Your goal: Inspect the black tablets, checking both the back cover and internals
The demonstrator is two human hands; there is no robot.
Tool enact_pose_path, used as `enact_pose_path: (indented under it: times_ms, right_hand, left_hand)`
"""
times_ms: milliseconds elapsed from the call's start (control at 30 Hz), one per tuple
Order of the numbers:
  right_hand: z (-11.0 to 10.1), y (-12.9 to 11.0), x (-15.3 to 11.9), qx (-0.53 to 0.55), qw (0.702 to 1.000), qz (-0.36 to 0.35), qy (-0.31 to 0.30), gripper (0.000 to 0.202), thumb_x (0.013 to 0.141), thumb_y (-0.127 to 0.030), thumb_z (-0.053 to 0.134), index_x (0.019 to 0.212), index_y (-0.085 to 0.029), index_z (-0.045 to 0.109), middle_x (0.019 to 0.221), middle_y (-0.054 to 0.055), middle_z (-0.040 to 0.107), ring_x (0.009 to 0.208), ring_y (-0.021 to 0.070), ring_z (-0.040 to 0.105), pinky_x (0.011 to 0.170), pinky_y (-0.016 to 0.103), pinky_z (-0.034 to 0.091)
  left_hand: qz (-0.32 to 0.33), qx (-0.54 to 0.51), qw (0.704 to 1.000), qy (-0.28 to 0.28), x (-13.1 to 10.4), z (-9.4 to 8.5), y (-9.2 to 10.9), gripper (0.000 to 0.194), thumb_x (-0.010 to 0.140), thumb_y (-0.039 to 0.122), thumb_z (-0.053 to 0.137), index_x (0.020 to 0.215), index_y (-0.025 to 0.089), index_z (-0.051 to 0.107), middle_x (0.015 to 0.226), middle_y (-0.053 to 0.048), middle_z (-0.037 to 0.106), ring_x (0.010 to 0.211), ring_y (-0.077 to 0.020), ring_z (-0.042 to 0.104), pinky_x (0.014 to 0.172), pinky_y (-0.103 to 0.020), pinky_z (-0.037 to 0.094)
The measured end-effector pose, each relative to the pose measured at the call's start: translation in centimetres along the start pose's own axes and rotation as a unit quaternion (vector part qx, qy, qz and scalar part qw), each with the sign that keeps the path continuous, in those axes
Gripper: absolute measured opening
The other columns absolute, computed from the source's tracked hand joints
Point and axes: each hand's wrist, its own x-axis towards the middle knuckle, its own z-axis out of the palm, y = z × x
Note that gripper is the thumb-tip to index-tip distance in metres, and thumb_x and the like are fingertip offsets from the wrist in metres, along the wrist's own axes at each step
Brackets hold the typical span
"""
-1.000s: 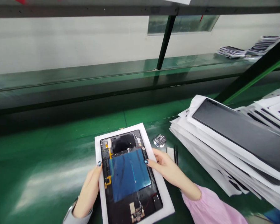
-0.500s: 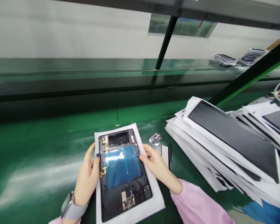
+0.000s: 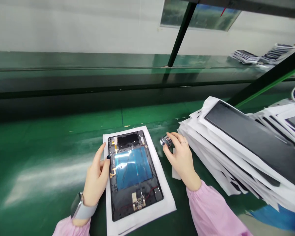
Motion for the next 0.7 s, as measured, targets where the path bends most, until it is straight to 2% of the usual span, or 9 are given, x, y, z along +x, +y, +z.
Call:
enact_pose_path:
  times_ms: [67, 267, 367, 433, 500, 533, 567, 633, 700]
  right_hand:
    - [0.3, 0.2, -0.1, 0.008, 1.000, 0.001, 0.010, 0.033, 0.090, -0.024, 0.054, 0.120, -0.022, 0.066, 0.117, 0.013, 0.065, 0.106, 0.0323, 0.060, 0.088, 0.049, 0.055]
    - [0.7, 0.6, -0.2, -0.003, 1.000, 0.013, 0.000, 0.030, 0.091, -0.025, 0.054, 0.116, -0.018, 0.069, 0.131, 0.018, 0.060, 0.127, 0.0361, 0.052, 0.100, 0.056, 0.050]
    - [0.5, 0.7, -0.2, 0.043, 0.999, 0.026, -0.012, 0.032, 0.092, -0.025, 0.053, 0.119, -0.017, 0.069, 0.137, 0.018, 0.055, 0.130, 0.0355, 0.051, 0.103, 0.056, 0.048]
    - [-0.6, 0.4, -0.3, 0.094, 0.995, 0.029, -0.019, 0.035, 0.093, -0.027, 0.053, 0.125, -0.019, 0.066, 0.145, 0.018, 0.047, 0.131, 0.0345, 0.051, 0.103, 0.054, 0.049]
    - [-2.8, -0.1, -0.5, 0.152, 0.987, 0.052, 0.002, 0.040, 0.093, -0.028, 0.055, 0.132, -0.021, 0.060, 0.147, 0.017, 0.047, 0.121, 0.0309, 0.060, 0.093, 0.048, 0.057]
    - [-4.3, -0.4, -0.7, 0.177, 0.981, 0.075, 0.029, 0.042, 0.092, -0.028, 0.056, 0.134, -0.022, 0.058, 0.142, 0.017, 0.052, 0.109, 0.0280, 0.067, 0.084, 0.044, 0.060]
    - [-6.1, -0.5, -0.8, 0.193, 0.973, 0.109, 0.068, 0.043, 0.091, -0.028, 0.057, 0.134, -0.022, 0.056, 0.132, 0.016, 0.061, 0.095, 0.0251, 0.071, 0.074, 0.040, 0.061]
    - [-10.1, -0.1, -1.2, 0.198, 0.950, 0.167, 0.174, 0.040, 0.087, -0.023, 0.058, 0.127, -0.021, 0.060, 0.094, 0.010, 0.072, 0.069, 0.0216, 0.070, 0.058, 0.035, 0.056]
    - [-14.2, 1.5, -1.5, 0.151, 0.924, 0.200, 0.289, 0.033, 0.080, -0.017, 0.057, 0.111, -0.020, 0.067, 0.065, 0.002, 0.063, 0.057, 0.0218, 0.065, 0.048, 0.032, 0.044]
  left_hand:
    - [0.004, 0.015, 1.000, -0.003, 0.0, 0.0, 0.1, 0.063, 0.095, 0.040, 0.044, 0.153, 0.019, 0.031, 0.052, 0.011, 0.033, 0.048, -0.0137, 0.030, 0.048, -0.026, 0.026]
    - [0.019, 0.046, 0.999, -0.004, 0.1, 0.0, 0.2, 0.059, 0.095, 0.036, 0.042, 0.150, 0.016, 0.037, 0.051, 0.011, 0.030, 0.047, -0.0132, 0.028, 0.048, -0.026, 0.025]
    - [0.022, 0.059, 0.998, -0.002, 0.1, 0.0, 0.3, 0.059, 0.094, 0.036, 0.042, 0.149, 0.015, 0.039, 0.051, 0.011, 0.032, 0.047, -0.0136, 0.029, 0.049, -0.027, 0.026]
    - [0.031, 0.072, 0.997, -0.001, 0.1, -0.1, 0.4, 0.059, 0.094, 0.037, 0.041, 0.149, 0.015, 0.040, 0.051, 0.010, 0.032, 0.047, -0.0141, 0.030, 0.049, -0.027, 0.027]
    - [0.043, 0.083, 0.996, -0.003, 0.1, -0.2, 0.5, 0.059, 0.095, 0.037, 0.040, 0.148, 0.014, 0.040, 0.051, 0.010, 0.032, 0.047, -0.0146, 0.031, 0.050, -0.028, 0.028]
    - [0.048, 0.087, 0.995, -0.006, 0.0, -0.3, 0.5, 0.059, 0.095, 0.038, 0.040, 0.148, 0.014, 0.041, 0.051, 0.010, 0.032, 0.047, -0.0148, 0.032, 0.050, -0.028, 0.028]
    - [0.052, 0.091, 0.994, -0.009, 0.0, -0.3, 0.5, 0.059, 0.095, 0.038, 0.039, 0.148, 0.014, 0.041, 0.051, 0.010, 0.033, 0.046, -0.0150, 0.033, 0.050, -0.028, 0.028]
    - [0.056, 0.096, 0.994, -0.008, 0.0, -0.3, 0.4, 0.058, 0.094, 0.039, 0.039, 0.148, 0.015, 0.041, 0.050, 0.010, 0.034, 0.046, -0.0155, 0.036, 0.049, -0.028, 0.029]
    - [0.056, 0.103, 0.993, -0.002, -0.1, -0.4, 0.3, 0.058, 0.094, 0.040, 0.039, 0.147, 0.017, 0.042, 0.050, 0.010, 0.036, 0.045, -0.0160, 0.037, 0.048, -0.028, 0.030]
